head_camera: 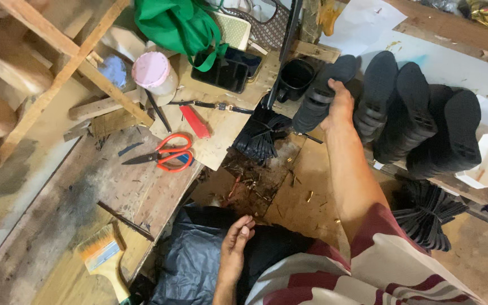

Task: The person repeatedly brushes the soles of black shoe soles with a hand brush on a wooden workbench. The person flips each sole to clean both sides and places the finished soles into a stack on the bench.

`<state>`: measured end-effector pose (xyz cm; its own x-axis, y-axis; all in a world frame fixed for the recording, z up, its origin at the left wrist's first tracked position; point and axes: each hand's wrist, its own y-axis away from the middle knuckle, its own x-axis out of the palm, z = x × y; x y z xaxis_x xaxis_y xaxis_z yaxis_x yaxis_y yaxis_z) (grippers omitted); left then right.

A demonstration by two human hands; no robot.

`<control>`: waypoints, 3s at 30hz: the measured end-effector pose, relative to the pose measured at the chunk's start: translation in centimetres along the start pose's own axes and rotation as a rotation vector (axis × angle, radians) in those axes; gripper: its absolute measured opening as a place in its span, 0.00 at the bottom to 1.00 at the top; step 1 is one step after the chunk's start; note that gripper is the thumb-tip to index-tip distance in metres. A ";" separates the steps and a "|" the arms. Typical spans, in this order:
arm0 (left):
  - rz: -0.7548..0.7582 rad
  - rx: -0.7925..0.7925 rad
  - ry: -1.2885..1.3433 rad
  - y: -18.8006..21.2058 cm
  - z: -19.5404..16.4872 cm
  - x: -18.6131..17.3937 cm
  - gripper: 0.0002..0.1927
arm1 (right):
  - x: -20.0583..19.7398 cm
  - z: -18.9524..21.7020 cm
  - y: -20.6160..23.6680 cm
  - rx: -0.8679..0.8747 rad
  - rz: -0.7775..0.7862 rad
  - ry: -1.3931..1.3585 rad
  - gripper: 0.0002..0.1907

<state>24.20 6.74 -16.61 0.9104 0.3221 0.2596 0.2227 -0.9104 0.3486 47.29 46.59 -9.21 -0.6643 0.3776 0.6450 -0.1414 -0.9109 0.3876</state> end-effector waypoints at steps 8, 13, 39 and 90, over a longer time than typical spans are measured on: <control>-0.019 -0.014 -0.001 0.6 -0.7 0.4 0.22 | -0.9 -0.5 -0.7 -0.097 0.077 -0.168 0.20; -0.056 -0.027 0.038 0.8 -0.8 0.6 0.22 | -2.4 -4.3 7.0 -0.517 -0.036 0.372 0.41; -0.050 -0.004 0.207 0.8 1.4 -0.3 0.24 | -5.8 -7.0 9.8 -0.358 -0.239 1.285 0.50; 0.040 0.081 0.327 1.7 0.2 0.4 0.21 | -12.8 -0.8 11.9 -0.636 -0.174 0.373 0.41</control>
<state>25.01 5.27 -16.08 0.7619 0.3401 0.5511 0.2281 -0.9374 0.2631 53.53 30.77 -13.32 -0.7819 0.5465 0.2999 -0.5881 -0.8062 -0.0642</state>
